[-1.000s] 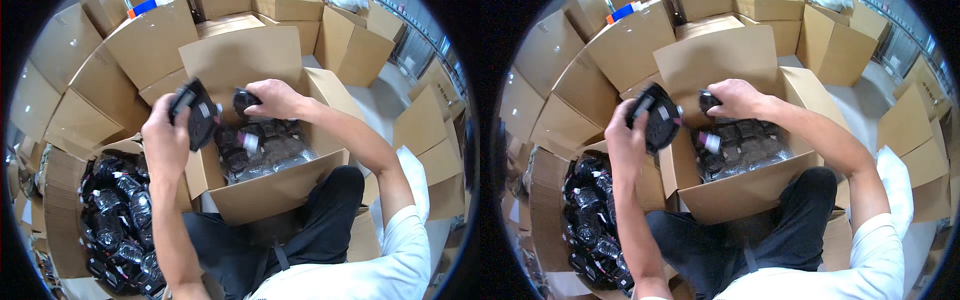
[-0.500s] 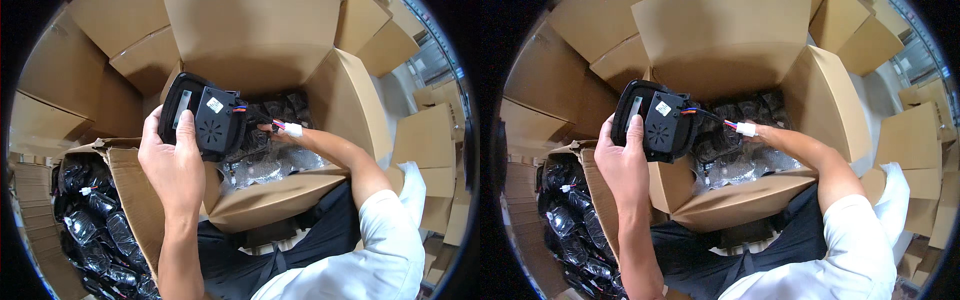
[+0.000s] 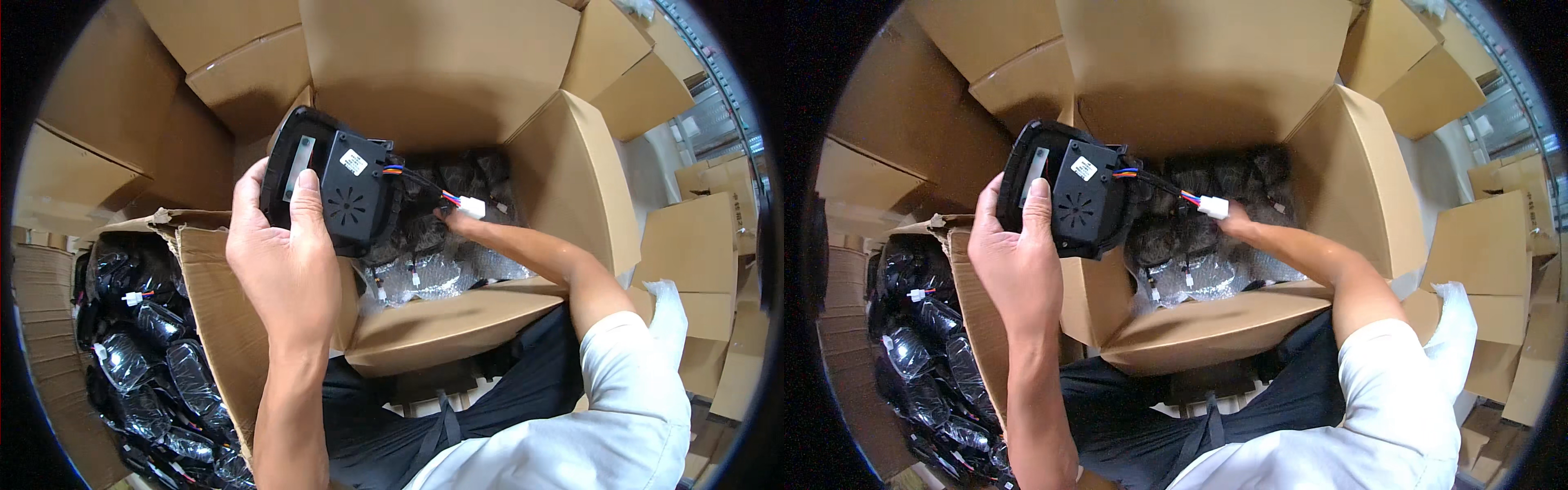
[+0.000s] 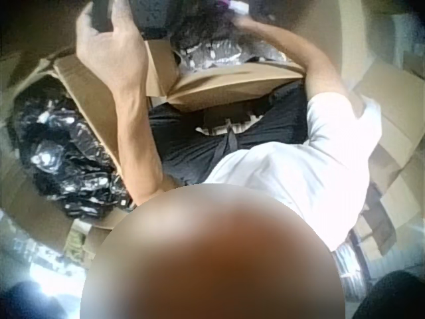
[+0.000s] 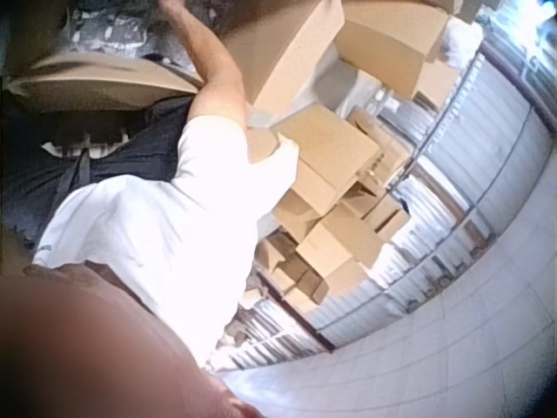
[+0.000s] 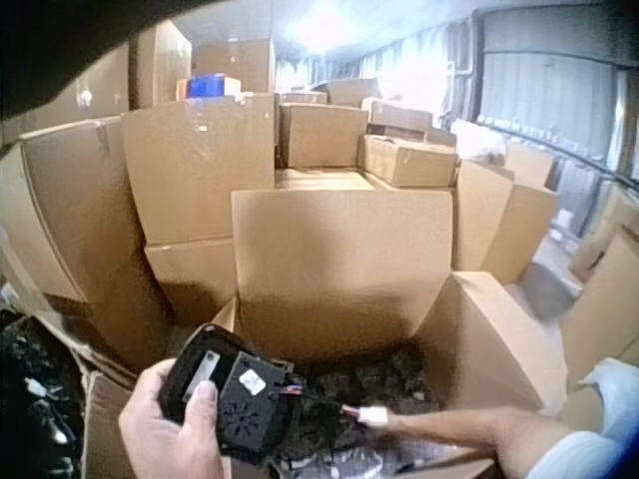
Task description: The person packs electronic components into cardboard boxes for shipping, using bubble wrap for cushioning.
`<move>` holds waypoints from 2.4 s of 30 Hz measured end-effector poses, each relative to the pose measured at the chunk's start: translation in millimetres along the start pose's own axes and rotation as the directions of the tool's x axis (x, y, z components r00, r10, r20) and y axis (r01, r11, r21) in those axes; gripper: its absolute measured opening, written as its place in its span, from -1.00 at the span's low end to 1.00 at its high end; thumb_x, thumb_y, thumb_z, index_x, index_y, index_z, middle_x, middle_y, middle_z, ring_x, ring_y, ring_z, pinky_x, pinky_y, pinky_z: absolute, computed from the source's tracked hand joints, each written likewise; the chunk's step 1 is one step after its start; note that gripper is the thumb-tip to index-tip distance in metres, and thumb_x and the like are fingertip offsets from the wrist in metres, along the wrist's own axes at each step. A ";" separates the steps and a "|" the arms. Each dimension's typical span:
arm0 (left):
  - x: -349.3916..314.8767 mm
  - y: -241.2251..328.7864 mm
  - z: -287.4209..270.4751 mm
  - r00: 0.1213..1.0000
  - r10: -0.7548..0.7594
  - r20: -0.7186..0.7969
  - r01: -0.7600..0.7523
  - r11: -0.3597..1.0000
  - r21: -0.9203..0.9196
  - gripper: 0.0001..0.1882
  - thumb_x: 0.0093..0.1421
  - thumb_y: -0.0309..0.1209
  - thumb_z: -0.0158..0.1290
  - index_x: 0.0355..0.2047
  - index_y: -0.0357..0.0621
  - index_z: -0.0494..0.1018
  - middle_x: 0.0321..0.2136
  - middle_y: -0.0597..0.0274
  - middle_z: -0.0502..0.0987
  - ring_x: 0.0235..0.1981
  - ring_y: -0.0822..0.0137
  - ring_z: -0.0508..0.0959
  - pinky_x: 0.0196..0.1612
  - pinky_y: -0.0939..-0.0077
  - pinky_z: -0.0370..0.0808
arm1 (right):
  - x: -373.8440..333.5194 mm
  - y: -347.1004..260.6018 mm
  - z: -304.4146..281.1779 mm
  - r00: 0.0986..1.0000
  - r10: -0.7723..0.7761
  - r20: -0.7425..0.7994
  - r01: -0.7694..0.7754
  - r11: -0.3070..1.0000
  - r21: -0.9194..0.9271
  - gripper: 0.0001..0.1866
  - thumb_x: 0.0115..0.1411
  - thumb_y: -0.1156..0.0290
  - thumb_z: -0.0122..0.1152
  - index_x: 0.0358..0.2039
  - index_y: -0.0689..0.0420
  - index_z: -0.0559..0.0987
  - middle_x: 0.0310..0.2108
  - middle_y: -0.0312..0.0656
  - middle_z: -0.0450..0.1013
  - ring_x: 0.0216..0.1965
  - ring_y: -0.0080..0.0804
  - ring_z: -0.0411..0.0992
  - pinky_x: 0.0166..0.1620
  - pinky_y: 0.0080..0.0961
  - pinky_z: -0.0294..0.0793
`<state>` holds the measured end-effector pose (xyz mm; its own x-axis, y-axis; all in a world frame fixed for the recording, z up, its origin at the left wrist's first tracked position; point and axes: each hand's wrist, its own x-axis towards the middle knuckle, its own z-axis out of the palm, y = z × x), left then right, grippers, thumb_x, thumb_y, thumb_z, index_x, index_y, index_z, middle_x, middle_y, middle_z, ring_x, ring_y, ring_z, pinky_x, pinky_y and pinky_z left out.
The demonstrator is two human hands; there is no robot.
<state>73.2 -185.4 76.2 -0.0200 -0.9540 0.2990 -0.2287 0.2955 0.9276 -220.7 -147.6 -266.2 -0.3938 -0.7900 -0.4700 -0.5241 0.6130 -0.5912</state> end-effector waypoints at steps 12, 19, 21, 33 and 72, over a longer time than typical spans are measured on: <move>1.1 -16.7 11.1 0.998 -0.060 0.001 0.060 0.992 0.114 -0.78 0.29 -0.46 0.02 -0.16 -0.41 0.50 -0.43 -0.02 0.62 -0.41 0.20 0.61 -0.23 0.32 0.52 | -168.6 -239.2 -136.0 0.126 -0.985 -0.119 0.968 0.148 -0.202 -0.36 0.10 0.05 0.38 0.04 0.27 0.49 -0.02 0.01 0.48 0.06 -0.12 0.43 0.10 -0.23 0.44; -15.1 -14.9 30.9 0.966 -0.143 0.217 0.121 0.986 0.114 -0.57 0.30 -0.24 0.09 -0.09 -0.48 0.44 -0.36 -0.16 0.62 -0.30 0.21 0.64 -0.21 0.29 0.54 | -176.6 -220.6 -107.5 0.138 -0.981 -0.136 0.870 0.185 -0.458 -0.44 0.01 0.30 0.45 -0.01 0.26 0.46 -0.16 -0.01 0.51 -0.13 0.00 0.50 -0.08 -0.28 0.55; -17.1 -24.1 26.5 0.993 -0.082 0.080 0.079 0.996 0.040 -0.38 0.30 -0.16 0.11 0.12 -0.52 0.30 -0.16 -0.28 0.57 -0.22 0.14 0.64 -0.09 0.32 0.53 | -153.3 -209.1 -103.9 0.496 -0.857 -0.138 0.832 0.515 -0.208 -0.53 0.04 0.37 0.41 -0.06 0.28 0.49 -0.26 -0.02 0.54 -0.21 -0.08 0.54 -0.12 -0.28 0.55; -12.3 -17.7 27.9 0.967 -0.035 0.252 -0.001 0.990 0.140 -0.32 0.29 -0.22 0.12 0.23 -0.50 0.19 0.10 -0.31 0.36 0.01 -0.10 0.52 0.06 0.17 0.48 | 11.7 89.6 -85.8 0.953 0.056 0.299 -0.246 0.719 0.650 -0.50 0.24 0.21 0.32 0.13 0.15 0.48 0.09 -0.23 0.49 0.14 -0.30 0.38 0.17 -0.16 0.39; -97.8 -92.7 -472.1 0.945 0.100 -0.313 0.231 0.474 0.850 0.01 -0.06 -0.43 0.21 0.37 -0.32 -0.04 0.32 -0.50 -0.04 0.37 -0.31 0.03 0.39 0.11 0.08 | -166.5 -34.8 -144.2 0.795 -0.438 0.421 0.604 0.634 -0.482 -0.57 0.02 0.30 0.40 -0.14 0.31 0.60 -0.13 0.15 0.53 -0.02 0.06 0.47 0.07 -0.18 0.48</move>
<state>555.9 -96.0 66.7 0.2628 -0.8560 0.4452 -0.9400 -0.1230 0.3183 -245.8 -39.3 -72.8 0.2340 -0.8904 -0.3904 -0.9346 -0.0953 -0.3428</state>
